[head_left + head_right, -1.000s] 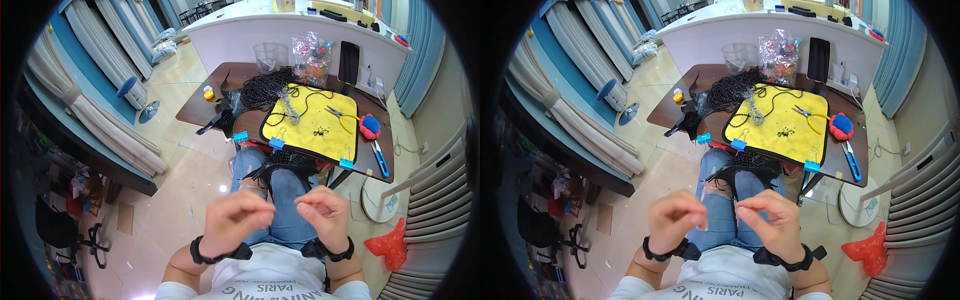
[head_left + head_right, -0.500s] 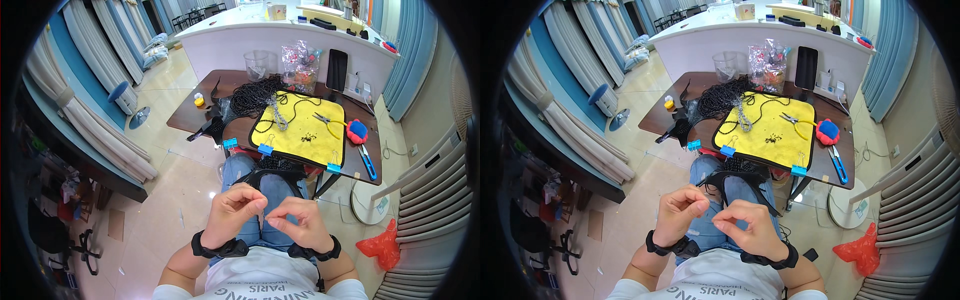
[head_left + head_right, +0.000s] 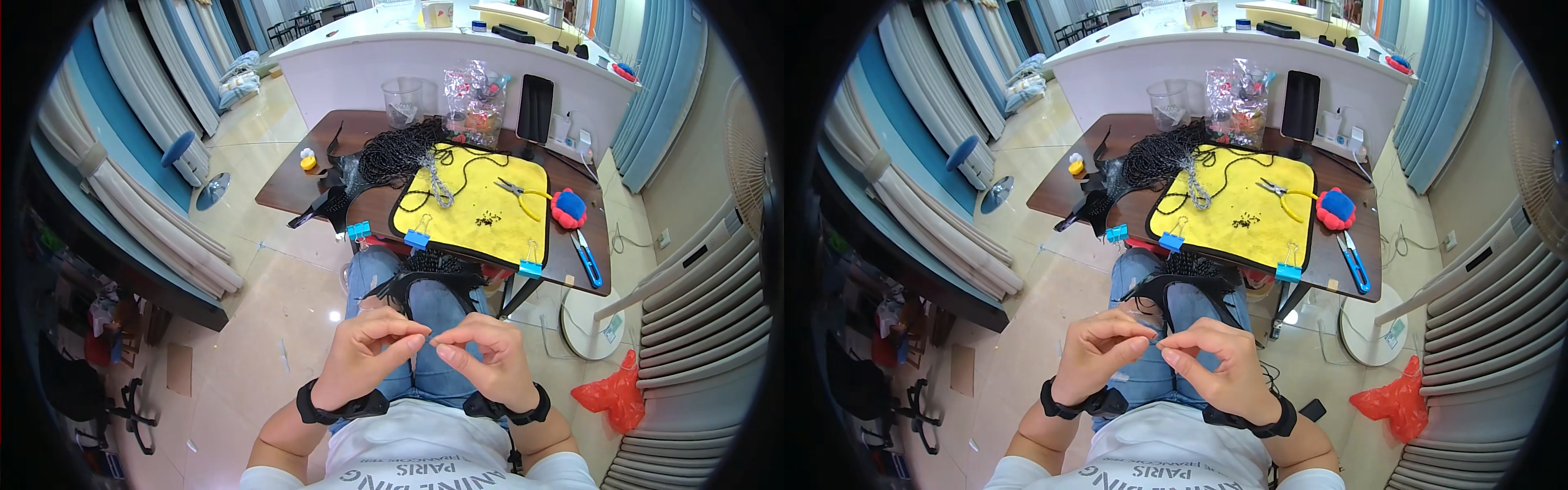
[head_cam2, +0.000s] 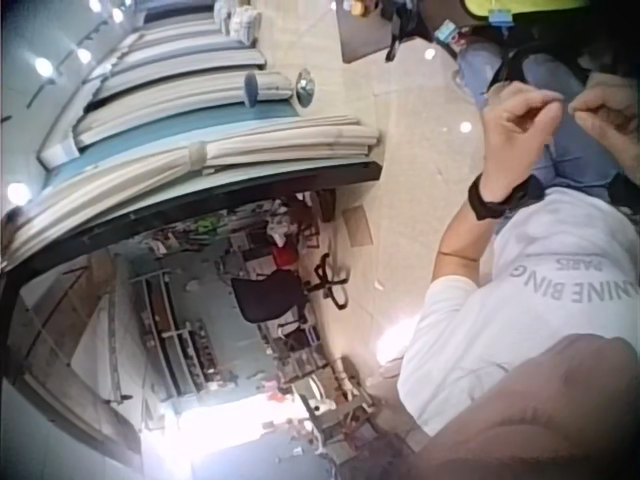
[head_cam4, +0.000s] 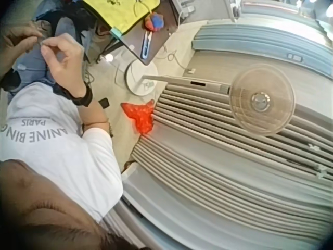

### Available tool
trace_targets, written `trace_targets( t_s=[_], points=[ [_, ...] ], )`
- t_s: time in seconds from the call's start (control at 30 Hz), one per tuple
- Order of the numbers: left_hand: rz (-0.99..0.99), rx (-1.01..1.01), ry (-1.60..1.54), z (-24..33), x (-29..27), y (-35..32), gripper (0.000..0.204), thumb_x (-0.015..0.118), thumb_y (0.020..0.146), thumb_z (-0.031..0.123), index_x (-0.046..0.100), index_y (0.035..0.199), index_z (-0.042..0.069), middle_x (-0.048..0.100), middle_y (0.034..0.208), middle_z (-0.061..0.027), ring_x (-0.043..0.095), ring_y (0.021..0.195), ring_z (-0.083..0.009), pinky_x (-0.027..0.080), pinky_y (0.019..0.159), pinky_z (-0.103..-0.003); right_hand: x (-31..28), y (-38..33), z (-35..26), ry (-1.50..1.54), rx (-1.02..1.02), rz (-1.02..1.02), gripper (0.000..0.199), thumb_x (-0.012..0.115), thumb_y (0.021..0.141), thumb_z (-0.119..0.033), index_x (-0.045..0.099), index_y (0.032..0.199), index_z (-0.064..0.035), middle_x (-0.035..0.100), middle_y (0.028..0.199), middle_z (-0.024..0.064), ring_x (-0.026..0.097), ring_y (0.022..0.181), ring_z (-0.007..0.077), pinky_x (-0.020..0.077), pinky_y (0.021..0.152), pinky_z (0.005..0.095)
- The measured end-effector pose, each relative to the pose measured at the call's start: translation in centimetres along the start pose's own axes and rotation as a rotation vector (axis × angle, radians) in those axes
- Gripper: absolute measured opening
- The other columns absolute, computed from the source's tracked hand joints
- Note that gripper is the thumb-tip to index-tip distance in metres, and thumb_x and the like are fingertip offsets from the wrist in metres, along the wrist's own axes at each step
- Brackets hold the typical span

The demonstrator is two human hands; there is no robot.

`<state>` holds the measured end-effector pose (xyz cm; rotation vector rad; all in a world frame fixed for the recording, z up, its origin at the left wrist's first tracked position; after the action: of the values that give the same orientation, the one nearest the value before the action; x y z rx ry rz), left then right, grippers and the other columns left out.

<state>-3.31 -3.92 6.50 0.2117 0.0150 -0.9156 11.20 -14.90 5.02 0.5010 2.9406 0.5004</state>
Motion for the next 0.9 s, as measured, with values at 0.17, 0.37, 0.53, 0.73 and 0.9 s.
trace_targets(
  t_s=[0.17, 0.37, 0.53, 0.73, 0.9],
  points=[
    [0.032, 0.073, -0.016, -0.4, 0.4, 0.1, 0.012, 0.064, 0.08, 0.0, 0.068, 0.091, -0.001, 0.062, 0.079, -0.004, 0.056, 0.065, -0.0079, 0.043, 0.056, -0.021, 0.4, 0.0, -0.5, -0.172, -0.095, 0.066, 0.011, 0.068, 0.075, -0.001, 0.068, 0.086, -0.0007, 0.062, 0.071, 0.0075, 0.057, 0.064, 0.0135, 0.0426, 0.056, 0.0242],
    [0.096, 0.147, 0.191, -0.5, 0.4, 0.2, 0.01, 0.065, 0.075, -0.002, 0.068, 0.084, 0.0, 0.062, 0.073, -0.0051, 0.055, 0.061, -0.0089, 0.044, 0.055, -0.021, 1.0, 0.0, -1.1, -0.45, -0.322, 0.157, 0.012, 0.068, 0.07, 0.002, 0.068, 0.082, -0.0018, 0.061, 0.068, 0.0074, 0.055, 0.059, 0.0169, 0.0418, 0.053, 0.026],
    [0.169, 0.233, 0.435, 0.3, 0.9, 0.0, 0.01, 0.065, 0.073, -0.004, 0.067, 0.082, -0.001, 0.061, 0.073, -0.0062, 0.056, 0.059, -0.0109, 0.045, 0.055, -0.022, 0.9, -0.2, -0.8, -0.453, -0.31, 0.174, 0.012, 0.068, 0.069, 0.003, 0.067, 0.08, -0.0014, 0.06, 0.067, 0.0075, 0.054, 0.058, 0.0179, 0.0415, 0.053, 0.0262],
    [0.185, 0.244, 0.56, -0.5, -0.1, 0.1, 0.012, 0.066, 0.073, -0.003, 0.066, 0.084, -0.001, 0.061, 0.075, -0.0072, 0.056, 0.059, -0.0116, 0.045, 0.054, -0.022, -0.1, -0.7, -1.1, -0.409, -0.26, 0.177, 0.011, 0.068, 0.07, 0.003, 0.067, 0.081, -0.0011, 0.059, 0.066, 0.0072, 0.054, 0.058, 0.0175, 0.0413, 0.053, 0.0256],
    [0.014, 0.099, 0.358, 0.1, 0.8, 0.4, 0.009, 0.068, 0.075, 0.0, 0.066, 0.084, -0.001, 0.06, 0.074, -0.0069, 0.056, 0.063, -0.0118, 0.044, 0.057, -0.022, -0.6, -0.9, -1.1, -0.365, -0.209, 0.197, 0.011, 0.068, 0.071, 0.003, 0.067, 0.081, -0.0012, 0.059, 0.066, 0.0069, 0.054, 0.058, 0.0171, 0.0411, 0.053, 0.0255]
  ],
)
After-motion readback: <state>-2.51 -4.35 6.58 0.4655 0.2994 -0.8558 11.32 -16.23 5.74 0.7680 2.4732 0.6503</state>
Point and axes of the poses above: each hand's wrist, its own y-axis towards the middle knuckle, its own x-axis out of the palm, z = x × y, the point moved 2 cm from there along y, towards the middle knuckle
